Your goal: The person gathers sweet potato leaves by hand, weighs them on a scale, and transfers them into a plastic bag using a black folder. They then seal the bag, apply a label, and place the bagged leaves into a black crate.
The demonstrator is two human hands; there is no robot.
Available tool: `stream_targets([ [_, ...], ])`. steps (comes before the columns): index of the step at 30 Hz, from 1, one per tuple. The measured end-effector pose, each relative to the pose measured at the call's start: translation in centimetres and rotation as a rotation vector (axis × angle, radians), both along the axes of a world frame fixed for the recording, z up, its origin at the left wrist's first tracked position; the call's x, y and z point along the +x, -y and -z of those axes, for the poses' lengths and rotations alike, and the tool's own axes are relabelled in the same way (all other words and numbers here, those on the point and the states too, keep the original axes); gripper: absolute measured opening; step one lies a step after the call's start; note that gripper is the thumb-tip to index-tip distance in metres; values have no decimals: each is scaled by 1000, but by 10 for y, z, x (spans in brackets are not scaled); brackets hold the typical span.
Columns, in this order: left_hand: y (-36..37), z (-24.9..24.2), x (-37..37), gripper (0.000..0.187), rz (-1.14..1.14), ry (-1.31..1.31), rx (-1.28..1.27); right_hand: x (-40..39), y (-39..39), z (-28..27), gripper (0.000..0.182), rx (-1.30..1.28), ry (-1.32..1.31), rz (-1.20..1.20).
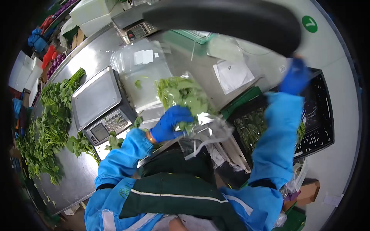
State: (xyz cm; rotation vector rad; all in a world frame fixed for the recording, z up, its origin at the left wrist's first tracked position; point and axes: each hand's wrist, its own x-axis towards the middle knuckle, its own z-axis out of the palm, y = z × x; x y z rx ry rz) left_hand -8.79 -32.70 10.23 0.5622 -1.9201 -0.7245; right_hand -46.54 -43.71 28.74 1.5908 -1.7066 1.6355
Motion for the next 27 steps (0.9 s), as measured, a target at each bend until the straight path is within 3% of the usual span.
stream_targets([
  [1, -18, 22, 8, 36, 6, 98, 189, -4, 3, 66, 25, 39, -78, -141],
  [2, -47, 46, 6, 39, 15, 197, 414, -17, -18, 175, 32, 721, -14, -325],
  [3, -63, 64, 11, 43, -79, 45, 615, 12, -51, 206, 29, 722, 209, -559],
  [6, -79, 94, 9, 54, -493, -356, 1159, 36, -121, 290, 29, 1077, 658, -665],
  [8, -74, 97, -5, 60, -584, -396, 1226, 61, -147, 298, 26, 1085, 635, -568],
  [10, -64, 93, -22, 58, -465, -635, 1439, 64, -159, 310, 19, 1359, 923, -588],
  [11, -57, 123, -25, 53, -360, -668, 1410, 58, -158, 318, 19, 1367, 926, -591],
  [14, -49, 165, -21, 47, -326, -755, 1437, 45, -142, 314, 13, 1063, 878, -660],
  [16, -56, 154, -24, 44, -342, -752, 1480, 32, -133, 304, 12, 1072, 917, -666],
  [18, -66, 150, -31, 45, -374, -857, 1371, 29, -138, 305, 18, 1085, 902, -680],
  [20, -86, 127, -35, 47, -439, -850, 1393, 30, -153, 299, 26, 1203, 979, -647],
  [21, -100, 125, -37, 49, -452, -774, 1350, 27, -162, 307, 33, 1245, 849, -725],
  [23, -126, 102, -47, 42, -547, -641, 1354, 20, -174, 313, 29, 1326, 904, -729],
  [26, -153, 110, -63, 33, -548, -495, 1496, 7, -182, 331, 18, 1397, 882, -688],
  [27, -166, 153, -66, 24, -440, -713, 1498, 4, -183, 331, 15, 1390, 868, -671],
])
